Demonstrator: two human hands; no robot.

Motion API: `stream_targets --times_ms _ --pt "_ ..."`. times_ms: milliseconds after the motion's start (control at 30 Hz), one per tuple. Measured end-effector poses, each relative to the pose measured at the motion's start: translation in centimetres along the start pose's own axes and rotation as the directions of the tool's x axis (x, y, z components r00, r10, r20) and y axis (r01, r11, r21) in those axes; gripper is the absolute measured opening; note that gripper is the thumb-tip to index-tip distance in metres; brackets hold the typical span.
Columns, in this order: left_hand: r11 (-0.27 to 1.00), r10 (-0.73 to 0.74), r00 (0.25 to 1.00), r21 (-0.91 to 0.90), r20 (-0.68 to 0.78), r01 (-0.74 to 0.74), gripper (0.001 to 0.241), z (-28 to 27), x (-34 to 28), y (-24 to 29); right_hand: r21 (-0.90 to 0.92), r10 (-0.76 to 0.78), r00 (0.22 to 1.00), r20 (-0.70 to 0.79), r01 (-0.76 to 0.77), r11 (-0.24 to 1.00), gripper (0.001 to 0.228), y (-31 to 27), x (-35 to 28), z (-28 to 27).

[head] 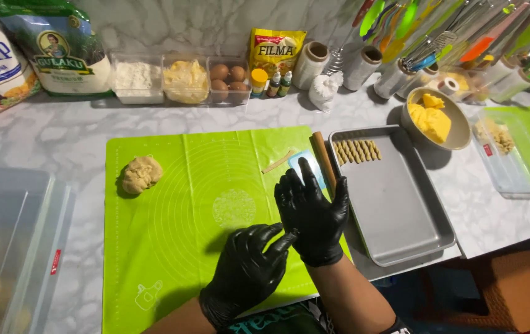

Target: Twisting thin strips of dough into spiral shapes and arranging them on a baking tray for baking.

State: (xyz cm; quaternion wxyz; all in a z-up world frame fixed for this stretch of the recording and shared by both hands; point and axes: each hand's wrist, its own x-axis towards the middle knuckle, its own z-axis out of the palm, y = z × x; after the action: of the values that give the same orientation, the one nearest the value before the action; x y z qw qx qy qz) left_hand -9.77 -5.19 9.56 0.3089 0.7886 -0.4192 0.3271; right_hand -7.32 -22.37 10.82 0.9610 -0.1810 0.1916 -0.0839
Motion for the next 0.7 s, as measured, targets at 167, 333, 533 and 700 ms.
stream_targets --times_ms 167,333,533,700 --pt "0.997 -0.071 0.995 0.01 0.066 0.071 0.041 1.7 -2.4 0.3 -0.049 -0.016 0.999 -0.039 0.014 0.999 0.083 2.9 1.1 -0.1" --pt "0.998 0.023 1.0 0.057 -0.006 -0.023 0.015 3.3 -4.4 0.5 0.019 0.004 1.0 -0.028 -0.003 1.0 0.066 3.7 2.2 -1.7" --pt "0.996 0.085 0.987 0.004 0.138 -0.086 0.043 4.2 -4.8 1.0 -0.021 -0.008 0.962 -0.273 0.002 1.0 0.088 3.4 1.5 0.2" --pt "0.948 0.044 0.996 -0.318 0.072 -0.019 0.049 3.9 -3.7 0.7 -0.053 -0.111 0.978 -0.178 0.103 0.993 0.073 2.6 2.6 -1.4"
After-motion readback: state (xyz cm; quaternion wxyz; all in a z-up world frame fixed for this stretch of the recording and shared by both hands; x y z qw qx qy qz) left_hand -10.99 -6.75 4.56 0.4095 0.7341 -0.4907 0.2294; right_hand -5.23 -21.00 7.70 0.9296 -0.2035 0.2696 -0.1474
